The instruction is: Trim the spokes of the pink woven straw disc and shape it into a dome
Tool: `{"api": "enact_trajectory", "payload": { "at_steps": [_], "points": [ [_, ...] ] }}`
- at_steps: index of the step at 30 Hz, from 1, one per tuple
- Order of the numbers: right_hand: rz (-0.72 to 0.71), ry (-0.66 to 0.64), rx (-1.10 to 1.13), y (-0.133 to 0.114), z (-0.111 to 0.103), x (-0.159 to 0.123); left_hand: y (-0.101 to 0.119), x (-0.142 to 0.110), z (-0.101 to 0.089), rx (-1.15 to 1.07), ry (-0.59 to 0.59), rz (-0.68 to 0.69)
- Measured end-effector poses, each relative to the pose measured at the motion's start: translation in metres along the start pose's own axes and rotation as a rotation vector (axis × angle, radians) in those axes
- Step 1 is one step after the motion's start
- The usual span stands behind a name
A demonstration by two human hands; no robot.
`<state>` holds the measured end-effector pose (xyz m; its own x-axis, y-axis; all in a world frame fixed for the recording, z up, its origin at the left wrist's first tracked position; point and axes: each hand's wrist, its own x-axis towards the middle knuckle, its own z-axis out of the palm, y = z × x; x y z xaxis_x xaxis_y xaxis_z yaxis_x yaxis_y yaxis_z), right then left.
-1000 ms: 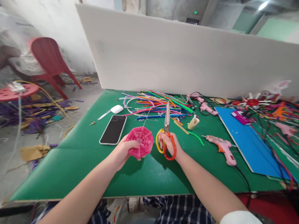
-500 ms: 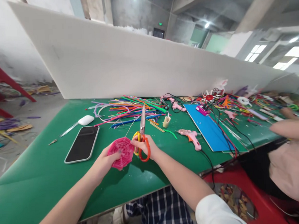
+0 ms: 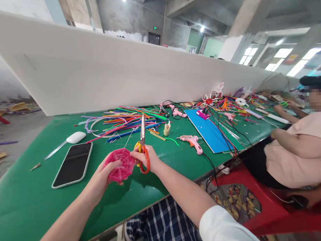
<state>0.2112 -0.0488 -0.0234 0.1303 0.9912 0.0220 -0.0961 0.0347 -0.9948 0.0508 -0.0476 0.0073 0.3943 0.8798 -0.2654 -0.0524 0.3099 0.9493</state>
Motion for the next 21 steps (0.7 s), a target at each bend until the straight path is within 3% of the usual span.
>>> {"api": "enact_trajectory", "payload": {
  "at_steps": [4, 8, 13, 21],
  "points": [
    [-0.007, 0.113, 0.131, 0.002, 0.003, 0.008, 0.001, 0.001, 0.001, -0.092, -0.076, 0.123],
    [-0.016, 0.163, 0.153, 0.005, 0.004, 0.009, -0.005, 0.003, 0.007, -0.101, -0.039, 0.191],
    [-0.002, 0.115, 0.116, 0.011, 0.000, 0.005, -0.016, 0.009, 0.014, -0.179, 0.036, 0.168],
    [0.001, 0.042, 0.089, 0.011, 0.000, 0.003, -0.020, 0.011, 0.007, -0.260, 0.088, 0.186]
  ]
}}
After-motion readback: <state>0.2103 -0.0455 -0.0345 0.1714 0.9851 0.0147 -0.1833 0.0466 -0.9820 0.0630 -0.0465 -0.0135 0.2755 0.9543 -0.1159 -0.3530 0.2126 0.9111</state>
